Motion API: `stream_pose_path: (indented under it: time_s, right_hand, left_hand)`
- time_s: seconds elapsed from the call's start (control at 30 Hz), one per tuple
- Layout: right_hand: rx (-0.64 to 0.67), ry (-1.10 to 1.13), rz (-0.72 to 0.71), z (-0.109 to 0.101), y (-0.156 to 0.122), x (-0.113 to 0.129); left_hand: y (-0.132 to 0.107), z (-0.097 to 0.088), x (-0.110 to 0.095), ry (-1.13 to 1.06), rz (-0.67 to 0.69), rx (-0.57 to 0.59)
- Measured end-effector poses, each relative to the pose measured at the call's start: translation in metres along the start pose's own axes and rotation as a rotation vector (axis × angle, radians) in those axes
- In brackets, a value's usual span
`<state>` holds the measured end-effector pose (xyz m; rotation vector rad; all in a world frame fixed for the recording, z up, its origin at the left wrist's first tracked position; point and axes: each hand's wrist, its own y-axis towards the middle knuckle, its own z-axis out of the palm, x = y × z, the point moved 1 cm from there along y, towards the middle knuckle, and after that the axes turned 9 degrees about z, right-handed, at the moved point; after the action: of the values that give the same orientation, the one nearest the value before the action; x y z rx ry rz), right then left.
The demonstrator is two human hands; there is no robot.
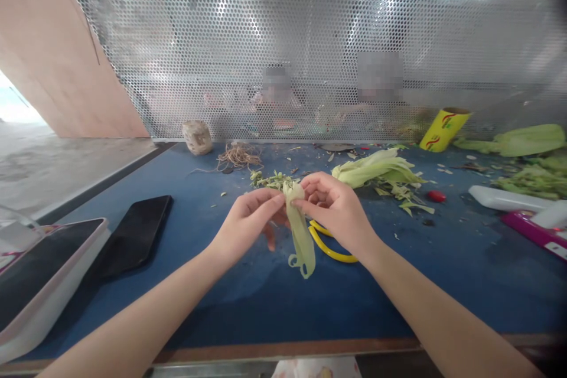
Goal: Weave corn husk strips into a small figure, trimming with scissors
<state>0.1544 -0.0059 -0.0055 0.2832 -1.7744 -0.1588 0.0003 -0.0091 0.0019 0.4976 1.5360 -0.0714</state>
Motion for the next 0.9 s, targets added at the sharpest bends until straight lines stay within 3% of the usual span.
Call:
stream_pose_path:
  time_s: [0.2,0.3,0.5,0.63,0.9]
  right_hand:
    - [0.081,0.087,0.057,0.003,-0.002,0.002]
    - [0.060,0.088,0.072,0.003,-0.001,0.000]
    - [0.026,-0.136,-0.058,0.003,-0.003,0.000]
    - [-0.025,-0.281,-0.168,0.005,-0.005,0.000]
    - [-0.093,-0.141,-0.106,0.013,-0.005,-0.007]
  left_hand:
    - [0.002,-0.001,0.003,0.071,0.013,-0.041]
    - [0.001,-0.004,0.004,0.119,0.028,-0.059]
    - [-0.002,-0.006,0.008,0.288,0.094,-0.033]
    - [-0.002,-0.002,0.007,0.390,0.127,-0.094]
    - [-0.005,0.005,0.009,0.497,0.235,-0.171]
